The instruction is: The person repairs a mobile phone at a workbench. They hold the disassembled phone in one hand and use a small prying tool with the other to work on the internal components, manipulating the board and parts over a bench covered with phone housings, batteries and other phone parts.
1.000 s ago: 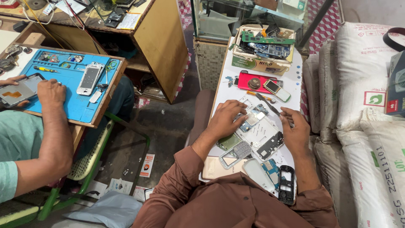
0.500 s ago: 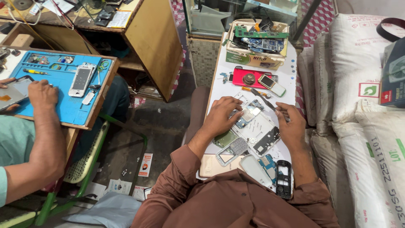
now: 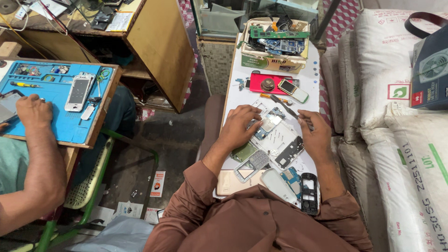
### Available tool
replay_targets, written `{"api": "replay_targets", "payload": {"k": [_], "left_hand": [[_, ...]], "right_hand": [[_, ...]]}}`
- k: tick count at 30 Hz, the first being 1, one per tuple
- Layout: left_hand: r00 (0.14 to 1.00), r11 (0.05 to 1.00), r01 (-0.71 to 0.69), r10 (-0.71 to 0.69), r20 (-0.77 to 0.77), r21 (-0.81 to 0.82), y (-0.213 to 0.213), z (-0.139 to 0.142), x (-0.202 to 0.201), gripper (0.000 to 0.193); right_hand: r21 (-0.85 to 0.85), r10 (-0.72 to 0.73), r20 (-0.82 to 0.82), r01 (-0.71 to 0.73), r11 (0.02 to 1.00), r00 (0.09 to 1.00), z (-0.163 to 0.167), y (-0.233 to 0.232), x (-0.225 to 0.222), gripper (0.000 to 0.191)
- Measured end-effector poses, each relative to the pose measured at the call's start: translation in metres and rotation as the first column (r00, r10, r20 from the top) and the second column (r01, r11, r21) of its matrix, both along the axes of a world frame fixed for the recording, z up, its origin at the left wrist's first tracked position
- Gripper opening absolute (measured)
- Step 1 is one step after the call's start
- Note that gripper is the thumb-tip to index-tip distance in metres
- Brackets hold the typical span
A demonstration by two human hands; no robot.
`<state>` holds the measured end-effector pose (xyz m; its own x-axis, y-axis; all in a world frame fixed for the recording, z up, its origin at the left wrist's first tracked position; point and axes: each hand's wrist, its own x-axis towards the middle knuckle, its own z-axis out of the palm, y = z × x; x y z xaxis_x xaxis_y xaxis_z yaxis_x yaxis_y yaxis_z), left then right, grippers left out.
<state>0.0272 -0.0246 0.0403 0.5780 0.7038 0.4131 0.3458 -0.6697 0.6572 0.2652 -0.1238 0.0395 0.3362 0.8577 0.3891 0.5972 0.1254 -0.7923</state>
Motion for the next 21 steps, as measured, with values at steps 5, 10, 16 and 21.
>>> {"api": "replay_targets", "payload": {"k": [5, 10, 16, 21], "left_hand": [[1.000, 1.000, -0.008, 0.008, -0.009, 0.001, 0.001, 0.001, 0.000, 0.015], [0.998, 0.999, -0.021, 0.019, 0.066, 0.026, 0.000, 0.003, -0.002, 0.033], [0.984, 0.983, -0.172, 0.168, 0.056, 0.065, 0.004, -0.006, -0.006, 0.052], [0.979, 0.979, -0.205, 0.204, 0.030, 0.020, 0.014, -0.023, -0.011, 0.049]], "right_hand": [[0.008, 0.002, -0.006, -0.002, 1.000, 1.000, 0.001, 0.003, 0.000, 0.024], [0.011, -0.017, -0.012, 0.017, 1.000, 1.000, 0.002, 0.003, -0.001, 0.023], [0.038, -0.069, -0.012, 0.069, 0.997, 0.998, -0.005, 0.002, -0.004, 0.021], [0.049, -0.063, 0.015, 0.062, 0.997, 0.998, -0.017, 0.010, -0.006, 0.022]]}}
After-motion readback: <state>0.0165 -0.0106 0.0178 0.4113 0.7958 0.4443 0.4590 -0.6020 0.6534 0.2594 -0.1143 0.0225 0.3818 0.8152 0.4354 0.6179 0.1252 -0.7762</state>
